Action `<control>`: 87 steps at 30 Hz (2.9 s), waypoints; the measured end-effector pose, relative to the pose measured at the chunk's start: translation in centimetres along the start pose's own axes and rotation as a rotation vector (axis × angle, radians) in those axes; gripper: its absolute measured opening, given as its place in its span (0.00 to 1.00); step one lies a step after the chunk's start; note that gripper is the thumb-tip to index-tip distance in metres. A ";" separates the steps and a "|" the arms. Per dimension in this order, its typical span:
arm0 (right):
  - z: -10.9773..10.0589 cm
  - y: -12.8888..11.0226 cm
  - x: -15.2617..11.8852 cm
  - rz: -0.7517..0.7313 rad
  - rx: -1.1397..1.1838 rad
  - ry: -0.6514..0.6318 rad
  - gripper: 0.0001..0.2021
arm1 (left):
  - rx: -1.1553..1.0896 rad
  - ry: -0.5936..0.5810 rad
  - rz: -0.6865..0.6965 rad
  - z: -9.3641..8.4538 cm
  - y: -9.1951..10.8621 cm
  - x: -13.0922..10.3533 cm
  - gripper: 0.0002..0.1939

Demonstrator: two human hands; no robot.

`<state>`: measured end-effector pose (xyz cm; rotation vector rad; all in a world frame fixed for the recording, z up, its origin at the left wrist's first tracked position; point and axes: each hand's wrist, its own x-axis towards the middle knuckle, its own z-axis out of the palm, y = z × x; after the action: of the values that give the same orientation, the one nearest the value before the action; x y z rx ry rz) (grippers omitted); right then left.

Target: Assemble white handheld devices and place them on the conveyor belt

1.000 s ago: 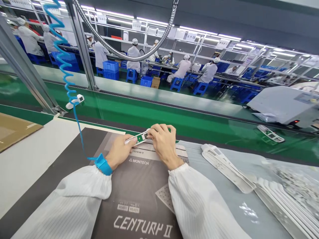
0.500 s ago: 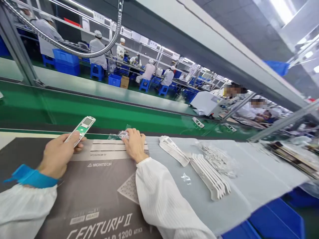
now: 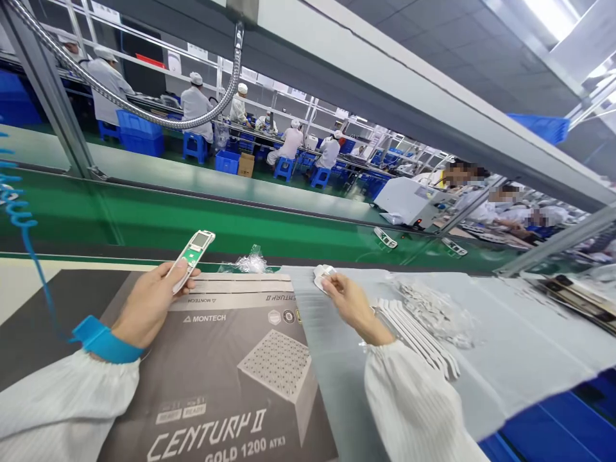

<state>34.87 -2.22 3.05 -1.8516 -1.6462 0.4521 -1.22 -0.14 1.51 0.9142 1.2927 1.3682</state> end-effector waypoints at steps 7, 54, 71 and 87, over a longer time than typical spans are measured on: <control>8.6 -7.4 4.6 -0.134 0.027 -0.174 0.17 | -0.050 -0.082 0.000 0.0 -0.4 0.3 0.30; -1.5 5.4 -4.7 0.179 -0.863 0.240 0.18 | 0.106 -0.013 -0.090 -0.6 -0.7 0.6 0.14; -2.7 1.6 -2.9 0.265 -0.254 0.234 0.07 | 0.019 -0.060 -0.030 -0.3 -0.3 0.2 0.14; 10.3 -9.5 1.5 0.343 1.077 -0.307 0.04 | 0.158 -0.050 -0.002 -0.5 -1.1 1.1 0.20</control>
<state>21.46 1.86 1.56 -1.2207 -0.8800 1.4785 -1.78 0.74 0.29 1.0473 1.3777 1.2472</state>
